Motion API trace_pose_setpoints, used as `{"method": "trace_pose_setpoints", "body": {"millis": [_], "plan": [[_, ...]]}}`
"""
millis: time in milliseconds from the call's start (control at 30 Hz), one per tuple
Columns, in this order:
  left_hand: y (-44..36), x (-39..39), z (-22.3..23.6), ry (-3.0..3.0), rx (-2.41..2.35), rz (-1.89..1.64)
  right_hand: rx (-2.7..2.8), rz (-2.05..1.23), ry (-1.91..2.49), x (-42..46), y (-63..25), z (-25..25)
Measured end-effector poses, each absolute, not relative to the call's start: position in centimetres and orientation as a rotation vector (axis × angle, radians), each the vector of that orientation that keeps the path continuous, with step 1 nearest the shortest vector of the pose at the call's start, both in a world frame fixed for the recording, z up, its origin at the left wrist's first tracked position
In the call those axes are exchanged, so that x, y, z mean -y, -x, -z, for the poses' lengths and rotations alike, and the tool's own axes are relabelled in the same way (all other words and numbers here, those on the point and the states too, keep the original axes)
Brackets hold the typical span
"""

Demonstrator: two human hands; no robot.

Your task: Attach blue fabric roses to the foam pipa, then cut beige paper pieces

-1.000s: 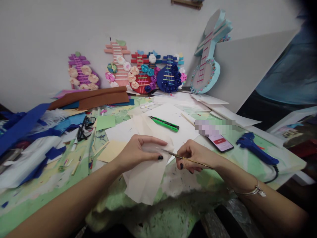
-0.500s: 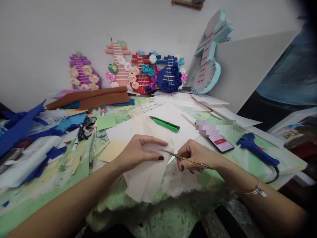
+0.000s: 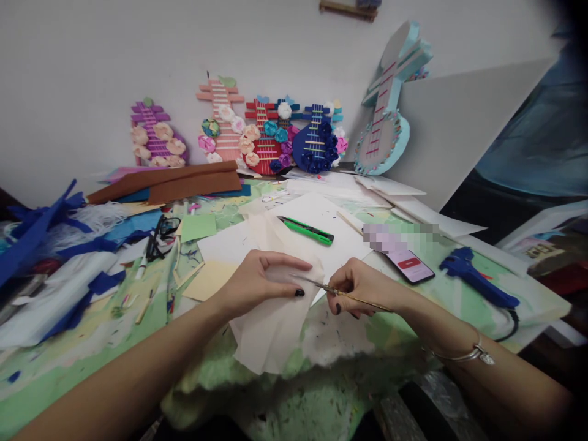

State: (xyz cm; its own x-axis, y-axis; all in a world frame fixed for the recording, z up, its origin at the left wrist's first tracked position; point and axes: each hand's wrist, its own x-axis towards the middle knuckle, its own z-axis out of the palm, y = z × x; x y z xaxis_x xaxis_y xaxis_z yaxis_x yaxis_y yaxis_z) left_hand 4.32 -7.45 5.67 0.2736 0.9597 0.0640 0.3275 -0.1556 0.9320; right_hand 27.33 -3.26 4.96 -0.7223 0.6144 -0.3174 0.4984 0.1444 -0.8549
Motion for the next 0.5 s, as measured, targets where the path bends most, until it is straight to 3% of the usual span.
{"method": "trace_pose_setpoints", "body": {"millis": [500], "plan": [[-3.52,6.93,-5.48,-1.401,-1.103,-1.105,2.290,-1.620,1.117,3.14,-28.16,-5.02]]}}
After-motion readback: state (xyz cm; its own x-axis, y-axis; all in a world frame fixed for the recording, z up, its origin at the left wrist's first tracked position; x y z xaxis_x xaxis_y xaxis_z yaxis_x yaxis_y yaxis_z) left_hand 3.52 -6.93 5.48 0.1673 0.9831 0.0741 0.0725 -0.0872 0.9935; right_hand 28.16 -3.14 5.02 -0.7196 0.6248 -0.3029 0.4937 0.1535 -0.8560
